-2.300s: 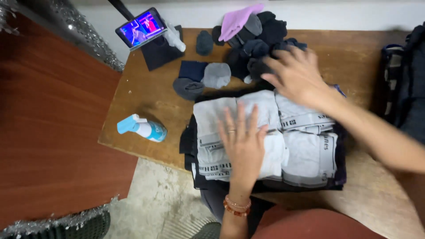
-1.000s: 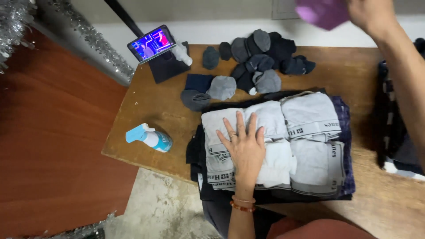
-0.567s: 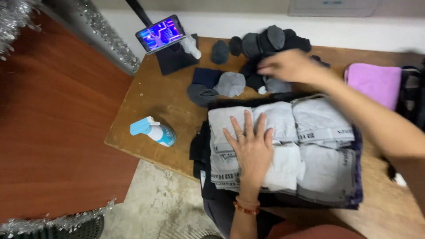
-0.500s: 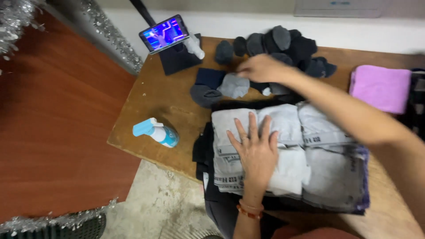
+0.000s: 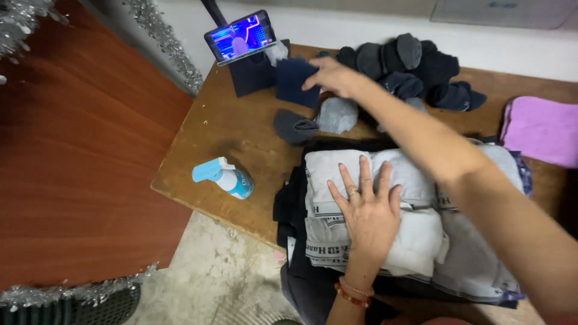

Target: The person folds a pile of underwear and socks on a wooden table. They methodically fold each item, including white and grey briefs and various colored socks, and stack them neatly on the table.

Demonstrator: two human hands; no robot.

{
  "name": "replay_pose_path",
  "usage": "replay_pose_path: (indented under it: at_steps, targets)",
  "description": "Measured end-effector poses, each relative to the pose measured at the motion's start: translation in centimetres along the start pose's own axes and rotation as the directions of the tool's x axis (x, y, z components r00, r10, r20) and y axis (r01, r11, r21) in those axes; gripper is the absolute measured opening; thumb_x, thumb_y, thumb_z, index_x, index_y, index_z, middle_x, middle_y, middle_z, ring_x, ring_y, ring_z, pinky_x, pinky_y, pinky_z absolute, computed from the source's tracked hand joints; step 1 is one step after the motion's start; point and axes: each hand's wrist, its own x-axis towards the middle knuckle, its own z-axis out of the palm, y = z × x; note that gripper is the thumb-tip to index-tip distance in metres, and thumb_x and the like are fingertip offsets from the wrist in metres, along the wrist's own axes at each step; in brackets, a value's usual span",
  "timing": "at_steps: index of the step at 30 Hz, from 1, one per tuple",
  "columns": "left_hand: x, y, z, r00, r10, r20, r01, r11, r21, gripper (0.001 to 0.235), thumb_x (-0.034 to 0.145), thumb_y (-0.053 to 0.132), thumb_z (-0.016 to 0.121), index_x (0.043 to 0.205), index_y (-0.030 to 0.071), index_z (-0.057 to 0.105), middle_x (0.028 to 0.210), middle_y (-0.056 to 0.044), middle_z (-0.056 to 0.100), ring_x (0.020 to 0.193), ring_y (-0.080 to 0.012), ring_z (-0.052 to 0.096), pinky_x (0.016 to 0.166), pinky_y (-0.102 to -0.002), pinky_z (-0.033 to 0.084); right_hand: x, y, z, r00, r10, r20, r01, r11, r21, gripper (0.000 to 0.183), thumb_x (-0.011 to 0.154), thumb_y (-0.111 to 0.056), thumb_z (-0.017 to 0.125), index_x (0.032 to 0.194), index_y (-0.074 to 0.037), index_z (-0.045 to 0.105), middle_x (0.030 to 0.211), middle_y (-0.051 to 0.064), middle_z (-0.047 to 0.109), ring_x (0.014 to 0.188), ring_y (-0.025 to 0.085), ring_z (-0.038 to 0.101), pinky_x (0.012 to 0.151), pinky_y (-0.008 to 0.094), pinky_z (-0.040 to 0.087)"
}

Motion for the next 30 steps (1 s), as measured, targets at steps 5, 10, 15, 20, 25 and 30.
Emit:
replay_pose_path:
  at_steps: [5, 10, 15, 20, 25, 30]
  targets:
    - [-0.5, -0.4, 0.6, 0.999, 0.015, -0.044, -0.015, 1.000, -0.015, 0.044, 0.101, 0.042, 0.059, 0.138, 0.020, 0.065, 0.155, -0.015, 0.051, 0.146, -0.0530, 0.038, 0.116, -0.074, 0.021, -12.2, -4.7, -5.2, 0.944, -0.252, 0.212, 0.108, 0.846, 0.522, 0.048, 0.075, 0.014, 0.075, 0.116, -0.007, 0.064, 0.101, 0.007, 0.074, 0.091, 0.017, 0.075, 0.077, 0.025, 0.066]
    - [-1.1, -2.2, -0.7, 0.983, -0.165, -0.082, 0.120, 0.911, -0.395, 0.063, 0.103, 0.036, 0.057, 0.153, 0.003, 0.041, 0.161, -0.020, 0.039, 0.151, -0.0390, 0.036, 0.124, -0.054, 0.028, -23.8, -4.9, -6.6, 0.927, -0.282, 0.249, 0.134, 0.867, 0.481, 0.030, 0.086, -0.005, 0.077, 0.112, -0.012, 0.066, 0.096, -0.001, 0.072, 0.084, 0.008, 0.072, 0.069, 0.019, 0.063]
    - [1.5, -0.9, -9.8, 0.902, -0.432, -0.017, 0.127, 0.302, -0.945, 0.072, 0.100, 0.023, 0.065, 0.158, 0.004, 0.028, 0.161, -0.023, 0.039, 0.145, -0.0266, 0.046, 0.122, -0.039, 0.039, -31.4, -5.2, -6.4, 0.882, -0.274, 0.384, 0.180, 0.948, 0.263, 0.044, 0.091, -0.012, 0.068, 0.134, -0.014, 0.062, 0.119, 0.004, 0.073, 0.091, 0.015, 0.075, 0.068, 0.019, 0.061]
    - [1.3, -2.7, -9.7, 0.916, -0.389, -0.103, 0.181, 0.627, -0.758, 0.040, 0.103, 0.015, 0.062, 0.140, 0.005, 0.052, 0.136, -0.016, 0.063, 0.126, -0.0235, 0.062, 0.112, -0.035, 0.049, -31.5, -2.1, -4.2, 0.834, -0.516, 0.196, 0.545, 0.826, -0.142, 0.035, 0.096, -0.010, 0.068, 0.126, -0.026, 0.061, 0.129, -0.006, 0.063, 0.090, 0.013, 0.056, 0.089, 0.034, 0.048]
    - [-0.8, -7.6, -2.8, 0.896, -0.441, -0.055, 0.415, 0.874, -0.254, 0.039, 0.095, 0.019, 0.074, 0.131, 0.012, 0.060, 0.116, -0.014, 0.070, 0.106, -0.0358, 0.072, 0.089, -0.049, 0.058, -21.0, 9.7, 0.8, 0.716, -0.694, 0.080, 0.674, 0.657, -0.338, 0.028, 0.094, -0.027, 0.078, 0.117, -0.015, 0.068, 0.104, 0.017, 0.072, 0.103, 0.040, 0.070, 0.088, 0.050, 0.055]
    - [-0.2, -6.0, -3.8, 0.904, -0.409, -0.127, 0.414, 0.910, 0.015, 0.047, 0.090, 0.022, 0.079, 0.130, 0.012, 0.055, 0.106, -0.009, 0.058, 0.094, -0.0356, 0.071, 0.076, -0.049, 0.060, -20.4, 9.8, 2.3, 0.794, -0.608, -0.010, 0.557, 0.734, -0.390, 0.022, 0.100, -0.023, 0.070, 0.120, -0.016, 0.065, 0.109, 0.017, 0.067, 0.102, 0.039, 0.069, 0.085, 0.046, 0.057]
